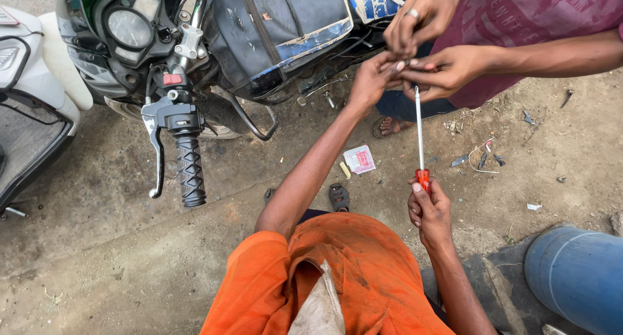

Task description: The person uses a screwdriver to loosen and tighten screws on the motorcycle's handlebar and front fairing. They remove the front fairing, inspect the area, and then reattach it. The person also adjusts the front fork area and interacts with another person who hands over a tool.

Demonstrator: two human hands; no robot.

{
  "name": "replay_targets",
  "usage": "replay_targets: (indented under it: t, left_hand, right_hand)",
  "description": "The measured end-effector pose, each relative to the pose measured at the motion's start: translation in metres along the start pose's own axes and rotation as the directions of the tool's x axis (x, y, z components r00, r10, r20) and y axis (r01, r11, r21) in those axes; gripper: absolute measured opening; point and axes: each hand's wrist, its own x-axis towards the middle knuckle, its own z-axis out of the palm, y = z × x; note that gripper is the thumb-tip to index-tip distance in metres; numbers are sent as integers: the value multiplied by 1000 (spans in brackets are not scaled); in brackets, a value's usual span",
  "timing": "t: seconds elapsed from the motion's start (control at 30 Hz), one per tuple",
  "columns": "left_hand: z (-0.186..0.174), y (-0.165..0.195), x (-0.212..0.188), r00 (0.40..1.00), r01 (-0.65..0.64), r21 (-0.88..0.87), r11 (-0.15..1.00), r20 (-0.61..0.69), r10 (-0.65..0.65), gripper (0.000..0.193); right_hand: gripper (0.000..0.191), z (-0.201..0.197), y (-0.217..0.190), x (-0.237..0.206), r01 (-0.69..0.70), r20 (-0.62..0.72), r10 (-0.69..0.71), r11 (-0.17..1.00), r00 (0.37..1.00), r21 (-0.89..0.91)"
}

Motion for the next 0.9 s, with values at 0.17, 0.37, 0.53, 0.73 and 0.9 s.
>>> replay_targets:
  t: [0.17, 0.37, 0.53, 0.73, 0.9]
  left_hand:
    - [18, 12, 26, 992, -74, -53, 996, 97, 79, 34]
    - [33, 14, 35, 992, -82, -67, 994, 88, 88, 38]
    - [29, 9, 25, 999, -15, -32, 999, 37, 16, 39]
    - [23, 16, 15, 999, -35, -31, 999, -2, 35, 39]
    - [33, 34, 9, 987, -156, 59, 986, -16, 158, 40]
  right_hand:
    - [25, -3, 1, -1, -7, -4, 7, 1000, 1000, 2]
    - [24, -12, 5, -5, 22, -9, -22, 999, 1000, 40]
    - [24, -19, 8, -7, 24, -41, -22, 999, 999, 37]
    - [24, -17, 8, -5, 30, -24, -30, 999, 999, 9]
    - [23, -13, 6, -3, 33, -8, -33, 999, 999, 8]
